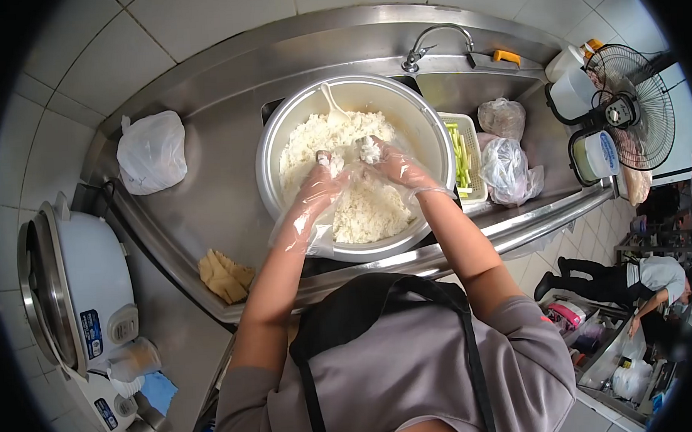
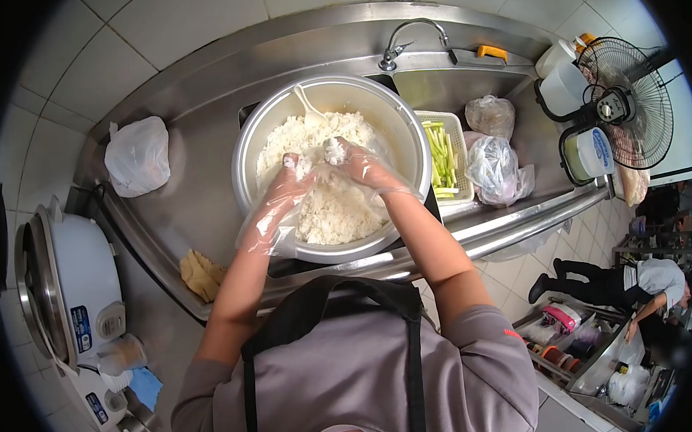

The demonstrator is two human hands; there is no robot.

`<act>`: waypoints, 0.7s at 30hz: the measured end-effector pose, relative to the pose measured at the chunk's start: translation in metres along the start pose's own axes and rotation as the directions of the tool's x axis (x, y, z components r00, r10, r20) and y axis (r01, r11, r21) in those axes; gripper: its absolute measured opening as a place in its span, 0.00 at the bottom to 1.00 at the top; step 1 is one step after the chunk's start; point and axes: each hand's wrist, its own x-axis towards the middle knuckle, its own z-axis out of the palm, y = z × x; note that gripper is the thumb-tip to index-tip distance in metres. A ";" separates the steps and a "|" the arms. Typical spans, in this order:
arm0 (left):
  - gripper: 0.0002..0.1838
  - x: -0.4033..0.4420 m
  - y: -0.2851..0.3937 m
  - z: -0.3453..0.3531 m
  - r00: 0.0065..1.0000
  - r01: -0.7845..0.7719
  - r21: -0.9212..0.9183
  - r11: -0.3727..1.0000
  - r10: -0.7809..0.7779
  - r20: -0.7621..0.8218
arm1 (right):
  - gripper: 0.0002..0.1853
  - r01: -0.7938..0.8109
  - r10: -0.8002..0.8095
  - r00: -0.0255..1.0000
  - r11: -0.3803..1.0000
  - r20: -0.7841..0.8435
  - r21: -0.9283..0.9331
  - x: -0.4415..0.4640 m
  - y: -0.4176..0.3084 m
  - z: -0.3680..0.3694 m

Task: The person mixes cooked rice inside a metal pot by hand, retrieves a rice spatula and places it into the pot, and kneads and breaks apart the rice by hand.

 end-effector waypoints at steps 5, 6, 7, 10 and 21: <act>0.52 0.001 -0.008 0.003 0.999 -0.044 -0.077 0.996 0.043 -0.015 | 0.36 0.293 -0.288 0.955 0.952 0.066 -0.087 0.016 0.006 0.004; 0.55 -0.002 0.002 -0.002 0.998 0.041 -0.070 0.997 -0.038 0.044 | 0.38 0.194 -0.194 0.980 0.981 0.041 -0.006 0.020 0.003 0.000; 0.57 -0.001 0.001 -0.002 0.996 0.077 -0.022 0.997 -0.076 0.043 | 0.39 0.094 -0.096 0.995 0.993 0.023 0.076 0.024 -0.002 -0.007; 0.63 0.000 -0.021 0.012 0.994 0.099 0.197 0.975 -0.087 -0.070 | 0.37 -0.110 0.117 0.987 0.992 -0.114 0.065 0.068 0.031 -0.026; 0.64 -0.054 -0.008 0.027 0.925 0.229 0.441 0.868 -0.335 0.180 | 0.28 -0.404 0.533 0.842 0.727 0.085 -0.556 0.052 0.132 -0.010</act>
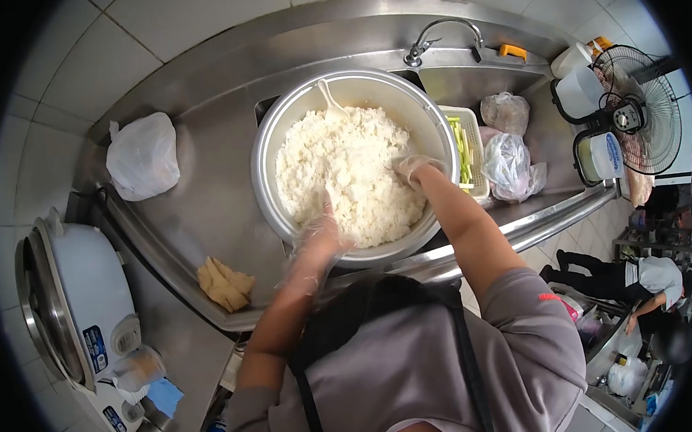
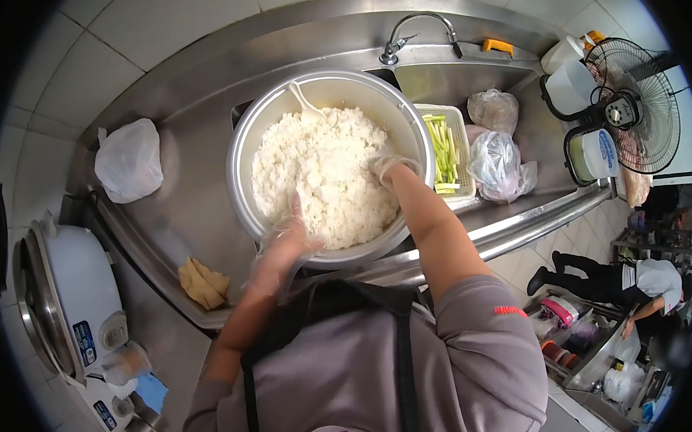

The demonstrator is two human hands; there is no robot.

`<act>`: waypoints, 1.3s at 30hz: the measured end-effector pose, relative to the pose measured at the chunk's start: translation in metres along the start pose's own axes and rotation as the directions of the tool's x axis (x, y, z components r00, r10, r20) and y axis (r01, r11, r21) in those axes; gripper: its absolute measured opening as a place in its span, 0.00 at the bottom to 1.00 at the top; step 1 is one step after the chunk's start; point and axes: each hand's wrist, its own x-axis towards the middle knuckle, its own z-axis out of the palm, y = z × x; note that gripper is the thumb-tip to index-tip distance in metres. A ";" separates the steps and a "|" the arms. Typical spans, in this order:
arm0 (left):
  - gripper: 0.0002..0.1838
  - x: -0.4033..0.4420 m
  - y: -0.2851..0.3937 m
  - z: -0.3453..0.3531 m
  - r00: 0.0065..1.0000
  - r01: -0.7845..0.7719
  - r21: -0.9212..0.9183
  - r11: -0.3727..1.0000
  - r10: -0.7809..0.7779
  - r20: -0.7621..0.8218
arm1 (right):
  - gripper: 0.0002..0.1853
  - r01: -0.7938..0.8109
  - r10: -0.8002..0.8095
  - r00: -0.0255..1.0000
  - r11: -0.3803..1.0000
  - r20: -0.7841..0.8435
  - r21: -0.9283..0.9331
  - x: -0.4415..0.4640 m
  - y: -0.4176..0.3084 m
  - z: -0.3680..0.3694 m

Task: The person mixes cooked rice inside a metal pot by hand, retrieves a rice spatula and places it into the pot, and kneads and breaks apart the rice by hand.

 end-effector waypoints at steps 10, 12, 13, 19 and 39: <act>0.64 0.007 0.001 0.012 0.999 -0.033 -0.160 0.986 0.030 -0.020 | 0.28 0.059 -0.090 0.996 0.768 0.015 0.638 -0.003 0.005 0.016; 0.67 0.009 -0.004 0.013 1.000 -0.010 -0.215 0.977 0.010 -0.005 | 0.28 -0.011 -0.070 0.995 0.592 0.065 0.806 -0.027 -0.005 0.004; 0.70 0.012 -0.003 0.004 1.000 0.019 -0.251 0.968 -0.014 0.022 | 0.30 -0.065 -0.048 0.993 0.518 0.105 0.853 -0.048 -0.017 -0.009; 0.78 0.053 -0.038 0.019 0.992 -0.107 -0.463 0.880 0.067 -0.102 | 0.32 0.105 0.014 0.991 0.508 -0.130 0.855 -0.073 -0.027 -0.005; 0.75 0.019 -0.021 -0.003 0.986 -0.165 -0.305 0.938 0.151 -0.070 | 0.37 0.309 -0.235 0.947 0.858 -0.221 0.411 -0.069 -0.035 0.010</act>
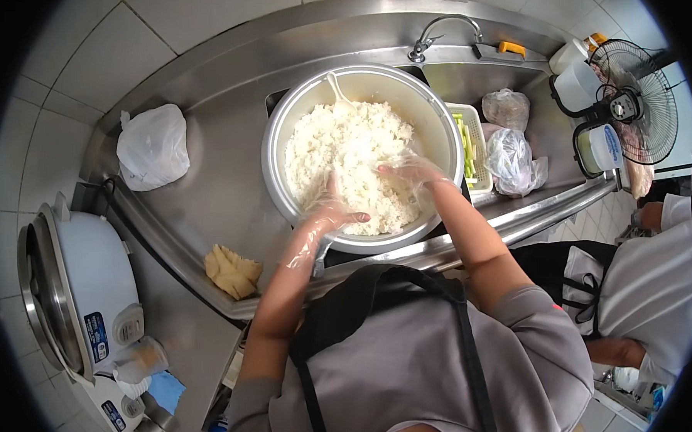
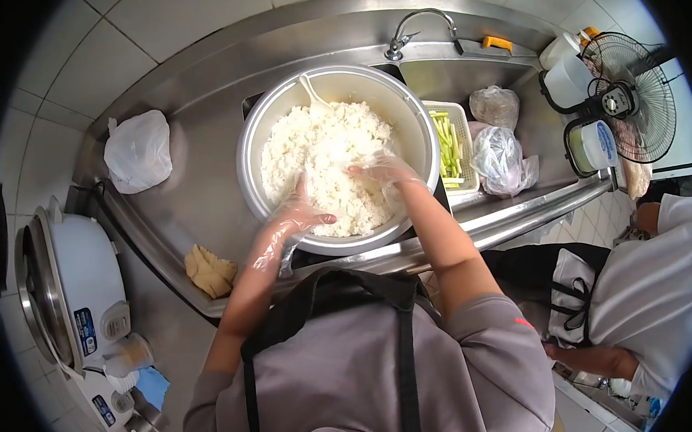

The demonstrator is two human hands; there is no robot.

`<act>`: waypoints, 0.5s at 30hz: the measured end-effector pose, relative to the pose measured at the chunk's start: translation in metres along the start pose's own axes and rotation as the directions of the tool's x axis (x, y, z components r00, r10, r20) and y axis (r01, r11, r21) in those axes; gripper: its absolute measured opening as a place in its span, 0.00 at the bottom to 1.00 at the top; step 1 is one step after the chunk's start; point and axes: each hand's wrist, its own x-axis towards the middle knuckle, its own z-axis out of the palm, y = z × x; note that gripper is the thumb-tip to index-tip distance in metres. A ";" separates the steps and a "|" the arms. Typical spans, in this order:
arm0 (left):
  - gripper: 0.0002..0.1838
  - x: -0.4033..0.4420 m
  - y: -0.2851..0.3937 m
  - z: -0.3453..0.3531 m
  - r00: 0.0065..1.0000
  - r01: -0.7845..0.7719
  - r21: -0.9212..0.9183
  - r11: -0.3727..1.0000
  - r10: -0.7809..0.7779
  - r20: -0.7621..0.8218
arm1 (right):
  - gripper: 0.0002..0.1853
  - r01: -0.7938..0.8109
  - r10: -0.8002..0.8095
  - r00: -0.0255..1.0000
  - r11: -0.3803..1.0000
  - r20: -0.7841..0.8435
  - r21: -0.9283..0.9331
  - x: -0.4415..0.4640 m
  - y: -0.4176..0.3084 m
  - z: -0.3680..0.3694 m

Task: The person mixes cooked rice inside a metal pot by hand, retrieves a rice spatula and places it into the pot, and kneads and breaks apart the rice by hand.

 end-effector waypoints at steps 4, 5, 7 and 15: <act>0.69 0.012 -0.013 0.020 0.986 -0.156 -0.149 0.976 0.146 -0.079 | 0.37 -0.277 0.236 0.961 0.841 0.146 0.465 -0.003 0.015 0.010; 0.67 0.020 -0.016 0.025 0.974 -0.206 -0.127 0.970 0.190 -0.121 | 0.38 -0.306 0.251 0.952 0.803 0.176 0.511 0.001 0.016 0.009; 0.64 0.023 -0.022 0.035 0.951 -0.280 -0.178 0.943 0.247 -0.185 | 0.39 -0.259 0.238 0.965 0.769 0.113 0.585 -0.004 0.018 0.017; 0.53 0.018 0.012 0.022 0.953 -0.274 -0.863 0.424 0.240 -0.185 | 0.40 0.460 -0.433 0.886 0.864 -0.163 0.203 -0.061 -0.070 0.006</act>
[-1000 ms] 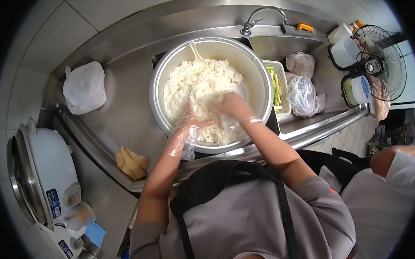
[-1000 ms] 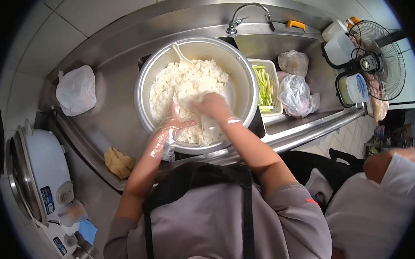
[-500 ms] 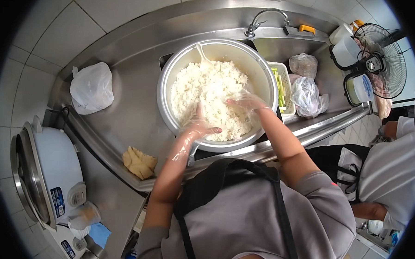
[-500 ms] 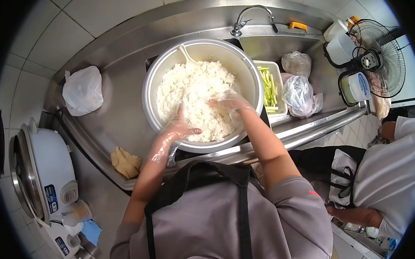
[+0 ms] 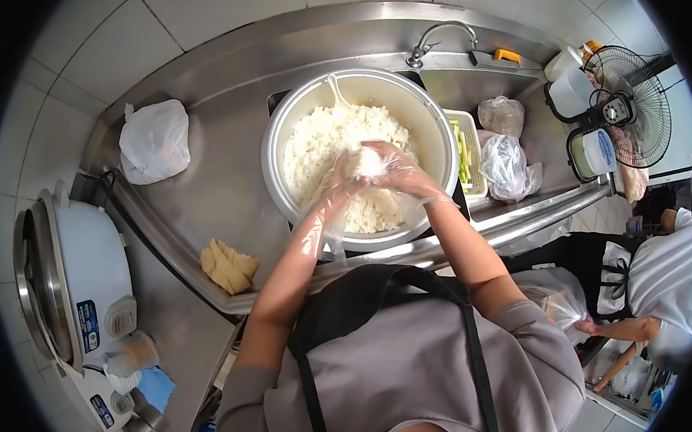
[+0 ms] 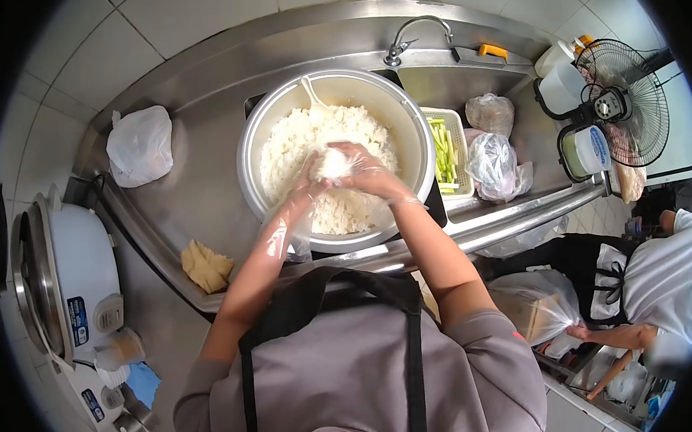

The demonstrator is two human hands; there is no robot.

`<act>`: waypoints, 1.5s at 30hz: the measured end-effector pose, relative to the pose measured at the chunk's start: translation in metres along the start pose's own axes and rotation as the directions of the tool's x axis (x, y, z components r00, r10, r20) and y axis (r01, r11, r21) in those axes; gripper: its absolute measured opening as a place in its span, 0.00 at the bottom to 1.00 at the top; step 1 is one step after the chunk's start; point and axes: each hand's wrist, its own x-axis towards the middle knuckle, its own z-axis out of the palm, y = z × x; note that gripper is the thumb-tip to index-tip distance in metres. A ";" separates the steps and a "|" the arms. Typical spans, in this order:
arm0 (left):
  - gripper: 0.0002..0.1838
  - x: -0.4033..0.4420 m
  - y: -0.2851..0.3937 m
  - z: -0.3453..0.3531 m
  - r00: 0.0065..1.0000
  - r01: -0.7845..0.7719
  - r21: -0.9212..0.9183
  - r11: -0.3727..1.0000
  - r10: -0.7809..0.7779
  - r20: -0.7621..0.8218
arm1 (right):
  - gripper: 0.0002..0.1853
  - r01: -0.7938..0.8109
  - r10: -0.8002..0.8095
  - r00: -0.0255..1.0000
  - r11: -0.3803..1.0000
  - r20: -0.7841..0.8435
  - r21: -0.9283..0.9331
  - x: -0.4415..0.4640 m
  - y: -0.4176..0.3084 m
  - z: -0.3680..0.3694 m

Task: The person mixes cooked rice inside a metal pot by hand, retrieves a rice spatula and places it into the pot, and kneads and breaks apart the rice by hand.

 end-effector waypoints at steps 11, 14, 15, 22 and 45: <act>0.34 0.009 0.030 -0.001 0.995 0.094 -0.476 0.874 -0.101 0.010 | 0.42 0.132 -0.185 0.970 0.946 0.159 0.298 0.017 0.001 0.010; 0.33 0.016 0.019 -0.006 0.995 0.070 -0.454 0.888 -0.096 -0.035 | 0.46 -0.089 -0.088 0.977 0.661 0.194 0.745 0.018 0.000 0.017; 0.32 0.021 0.005 -0.013 1.000 0.007 -0.277 0.961 -0.011 -0.013 | 0.45 -0.040 -0.045 0.993 0.739 0.109 0.672 0.019 0.001 0.022; 0.33 0.022 0.021 0.012 0.989 -0.051 -0.330 0.943 0.002 -0.147 | 0.33 0.014 -0.010 1.000 0.896 -0.011 0.445 0.025 -0.002 0.027; 0.30 0.027 0.010 -0.014 0.974 -0.071 0.220 0.973 0.115 -0.193 | 0.32 -0.112 0.094 0.987 0.984 -0.129 -0.142 0.044 0.068 0.006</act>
